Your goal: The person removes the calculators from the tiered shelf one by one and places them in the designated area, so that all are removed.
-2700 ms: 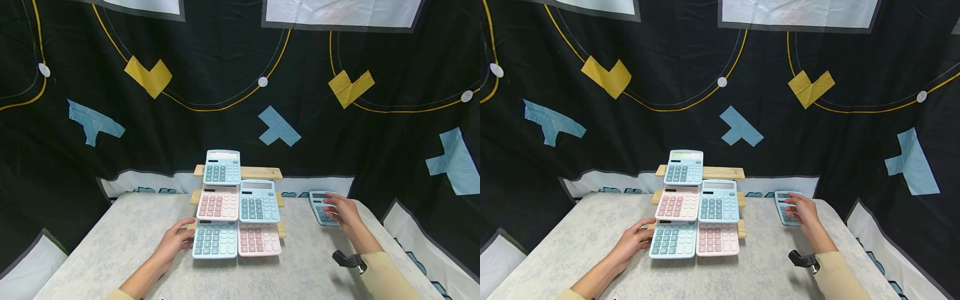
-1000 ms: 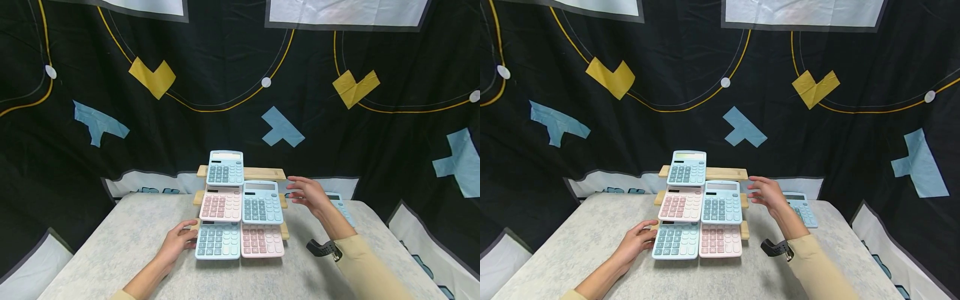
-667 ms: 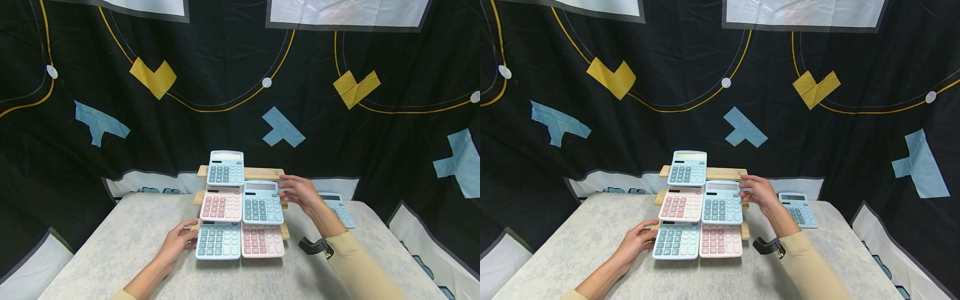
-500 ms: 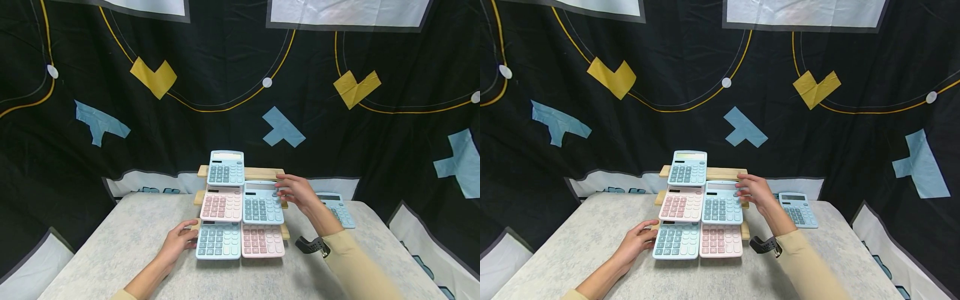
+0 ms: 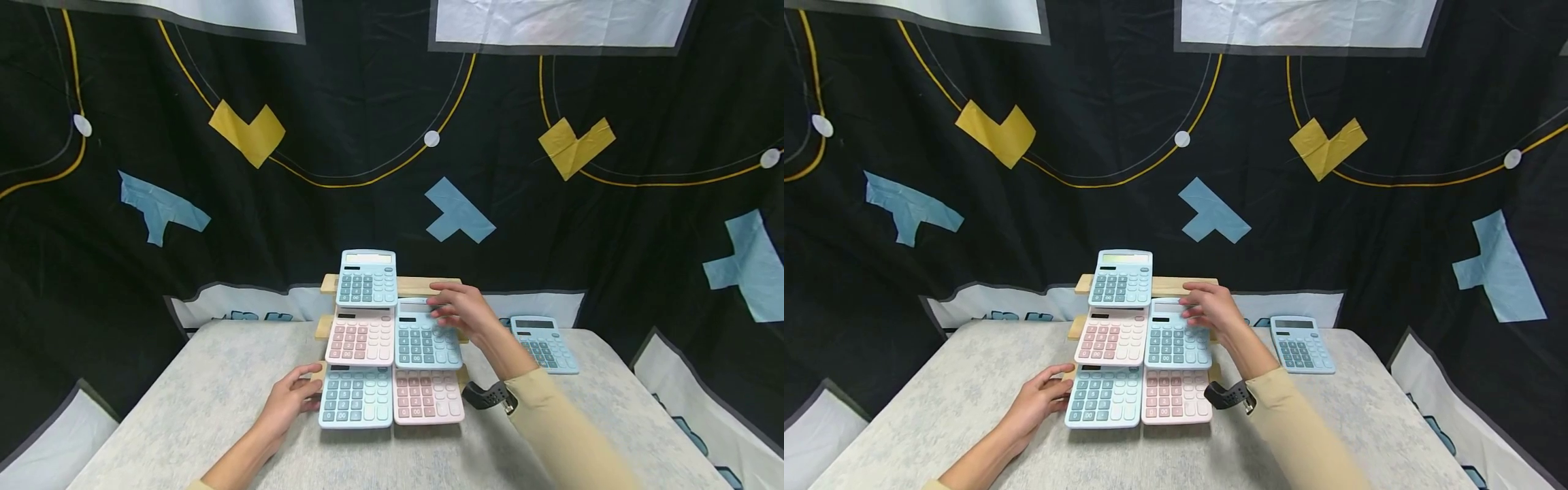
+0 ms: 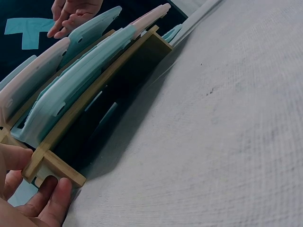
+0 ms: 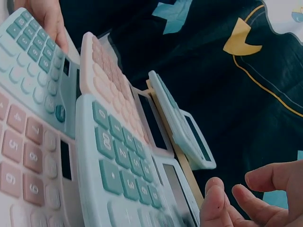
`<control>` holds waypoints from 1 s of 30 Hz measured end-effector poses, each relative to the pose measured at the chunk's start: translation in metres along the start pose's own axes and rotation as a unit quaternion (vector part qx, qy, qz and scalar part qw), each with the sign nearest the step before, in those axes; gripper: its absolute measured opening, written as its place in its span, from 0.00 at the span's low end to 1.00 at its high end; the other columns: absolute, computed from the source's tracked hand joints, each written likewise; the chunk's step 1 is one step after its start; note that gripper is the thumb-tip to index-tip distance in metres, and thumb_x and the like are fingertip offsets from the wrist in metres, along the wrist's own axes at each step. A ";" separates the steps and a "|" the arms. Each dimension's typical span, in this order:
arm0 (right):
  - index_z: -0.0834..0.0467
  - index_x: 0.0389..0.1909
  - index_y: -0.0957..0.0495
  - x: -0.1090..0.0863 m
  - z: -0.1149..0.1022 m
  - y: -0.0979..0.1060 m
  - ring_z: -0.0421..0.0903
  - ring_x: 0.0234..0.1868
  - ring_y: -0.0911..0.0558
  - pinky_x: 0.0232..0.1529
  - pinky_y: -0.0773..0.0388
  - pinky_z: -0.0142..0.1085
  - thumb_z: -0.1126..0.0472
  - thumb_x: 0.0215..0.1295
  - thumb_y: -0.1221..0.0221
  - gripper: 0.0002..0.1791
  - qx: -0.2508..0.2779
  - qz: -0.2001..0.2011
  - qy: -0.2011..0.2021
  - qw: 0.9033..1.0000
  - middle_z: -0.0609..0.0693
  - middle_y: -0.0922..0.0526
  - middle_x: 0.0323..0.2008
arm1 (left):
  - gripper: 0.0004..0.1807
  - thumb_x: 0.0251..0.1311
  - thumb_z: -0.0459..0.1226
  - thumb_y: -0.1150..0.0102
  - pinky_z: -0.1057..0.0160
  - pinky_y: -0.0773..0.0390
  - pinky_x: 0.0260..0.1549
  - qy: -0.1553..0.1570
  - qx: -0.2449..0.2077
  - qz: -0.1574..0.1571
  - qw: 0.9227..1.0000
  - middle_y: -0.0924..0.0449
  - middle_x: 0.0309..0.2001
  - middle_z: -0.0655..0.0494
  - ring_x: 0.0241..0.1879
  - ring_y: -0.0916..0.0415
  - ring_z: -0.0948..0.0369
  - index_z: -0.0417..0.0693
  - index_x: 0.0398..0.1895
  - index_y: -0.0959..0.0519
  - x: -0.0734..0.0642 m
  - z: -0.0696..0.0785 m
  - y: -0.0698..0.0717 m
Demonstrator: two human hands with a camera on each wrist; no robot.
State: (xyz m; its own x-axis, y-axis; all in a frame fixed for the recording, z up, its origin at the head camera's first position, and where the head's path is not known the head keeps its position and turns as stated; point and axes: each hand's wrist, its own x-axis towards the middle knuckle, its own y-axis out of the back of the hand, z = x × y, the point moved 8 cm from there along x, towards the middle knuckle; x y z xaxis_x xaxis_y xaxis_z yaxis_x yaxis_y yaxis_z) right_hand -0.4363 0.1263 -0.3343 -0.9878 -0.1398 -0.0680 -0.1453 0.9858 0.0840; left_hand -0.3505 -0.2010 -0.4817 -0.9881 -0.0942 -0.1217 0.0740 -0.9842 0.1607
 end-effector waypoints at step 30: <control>0.59 0.66 0.28 0.018 -0.002 -0.051 0.45 0.33 0.12 0.33 0.15 0.30 0.64 0.70 0.44 0.23 0.011 -0.021 0.000 1.000 0.63 0.15 0.50 | 0.25 0.69 0.40 0.43 0.57 0.15 0.45 -0.012 -0.012 0.004 1.000 0.21 0.47 0.45 0.43 0.17 0.57 0.45 0.67 0.28 -0.005 0.003 0.000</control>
State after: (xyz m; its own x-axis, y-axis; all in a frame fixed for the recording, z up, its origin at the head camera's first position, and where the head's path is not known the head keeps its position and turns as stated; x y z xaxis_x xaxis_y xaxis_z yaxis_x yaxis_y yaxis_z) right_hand -0.4469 0.0734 -0.3377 -0.9810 -0.1807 -0.0702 -0.1849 0.9810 0.0593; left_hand -0.3460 -0.2006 -0.4781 -0.9905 -0.0983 -0.0961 0.0846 -0.9868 0.1377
